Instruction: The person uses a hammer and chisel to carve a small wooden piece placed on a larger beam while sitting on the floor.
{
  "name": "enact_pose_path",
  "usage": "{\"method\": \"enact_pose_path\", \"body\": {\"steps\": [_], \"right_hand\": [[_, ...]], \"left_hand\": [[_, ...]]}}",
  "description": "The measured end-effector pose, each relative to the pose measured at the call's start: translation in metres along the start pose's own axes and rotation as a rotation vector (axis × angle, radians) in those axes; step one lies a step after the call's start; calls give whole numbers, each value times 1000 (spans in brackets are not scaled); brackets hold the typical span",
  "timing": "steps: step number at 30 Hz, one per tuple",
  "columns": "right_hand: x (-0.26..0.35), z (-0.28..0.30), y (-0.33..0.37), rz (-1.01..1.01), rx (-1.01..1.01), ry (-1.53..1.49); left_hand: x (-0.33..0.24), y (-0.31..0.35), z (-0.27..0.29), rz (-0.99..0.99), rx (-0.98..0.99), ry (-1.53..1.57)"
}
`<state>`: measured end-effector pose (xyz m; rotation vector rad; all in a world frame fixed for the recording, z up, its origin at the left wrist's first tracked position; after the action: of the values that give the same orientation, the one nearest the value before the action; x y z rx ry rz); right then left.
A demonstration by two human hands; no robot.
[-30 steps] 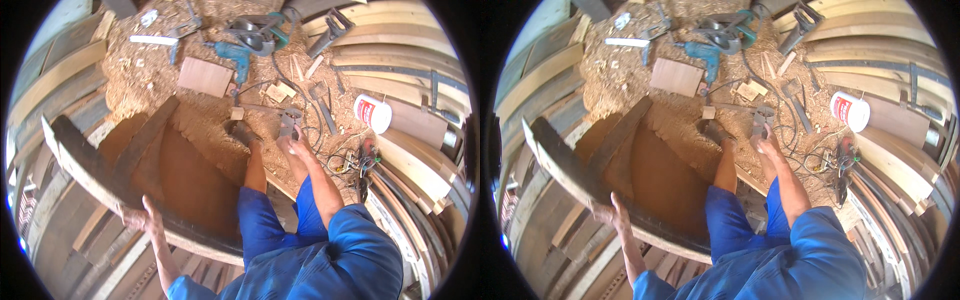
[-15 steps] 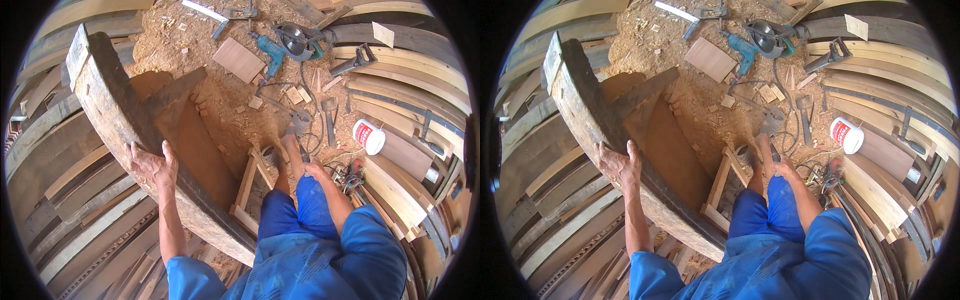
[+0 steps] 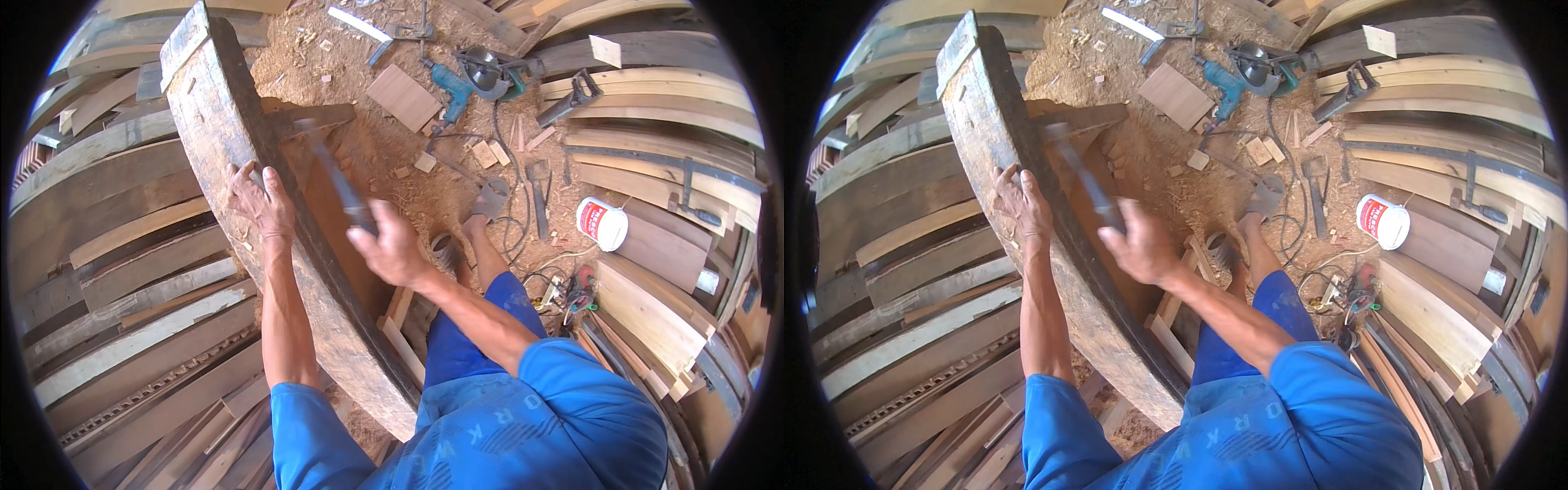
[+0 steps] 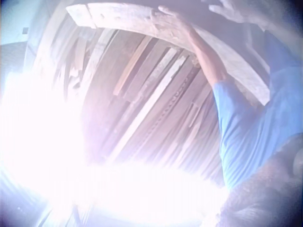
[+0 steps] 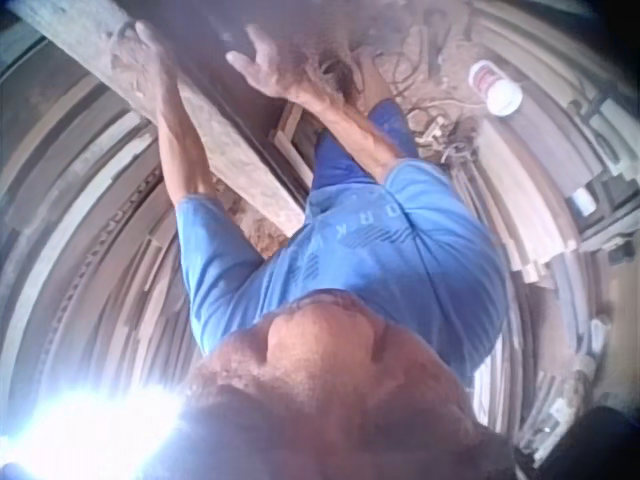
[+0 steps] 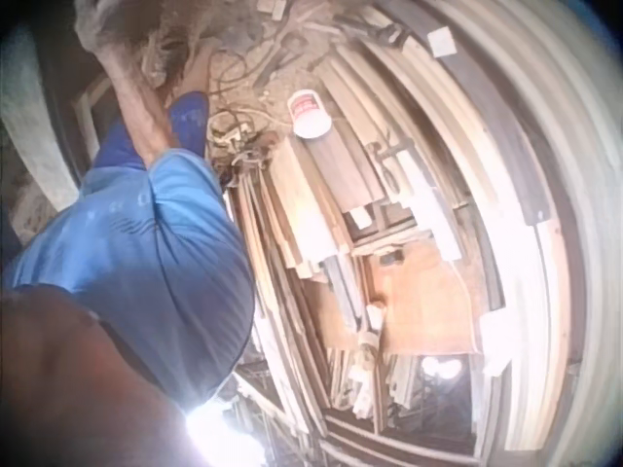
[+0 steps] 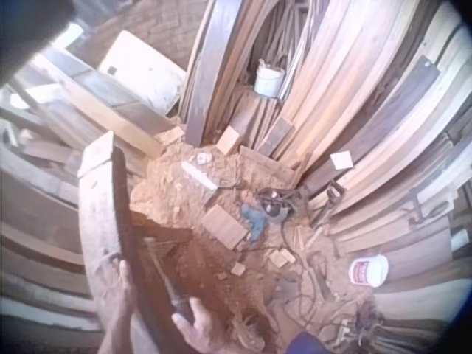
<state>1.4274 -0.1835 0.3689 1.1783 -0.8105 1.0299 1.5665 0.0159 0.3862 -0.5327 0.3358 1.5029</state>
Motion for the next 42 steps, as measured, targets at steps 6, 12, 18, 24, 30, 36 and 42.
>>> {"method": "enact_pose_path", "body": {"steps": [6, 12, 18, 24, 30, 36, 42], "right_hand": [[74, -48, 15, 294, -125, 135], [-20, -21, 89, 88, 256, 303], [-254, 91, 253, -769, 829, 1031], [-277, 93, 291, -802, 819, 1051], [-328, 85, 287, -662, 948, 1062], [-371, 127, 221, -851, 638, 862], [-390, 147, 193, -807, 411, 856]], "left_hand": [[-18, 67, 20, 519, 182, 1313], [38, 156, 76, 632, -8, 796], [60, 212, 81, 498, 104, 193], [71, 215, 77, 513, 218, 253], [76, 211, 70, 520, 182, 381], [64, 207, 73, 450, 243, 372], [72, 210, 68, 508, 200, 519]]}}
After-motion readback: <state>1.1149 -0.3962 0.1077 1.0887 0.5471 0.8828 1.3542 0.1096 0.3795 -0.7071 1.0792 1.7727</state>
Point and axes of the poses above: each hand's wrist, its own y-axis away from the middle knuckle, its own z-axis out of the back of the hand, x = y × z, the point moved 7 cm from there along -y, towards the middle knuckle, and after that the axes turned 13 degrees about y, right-handed, at the moved point
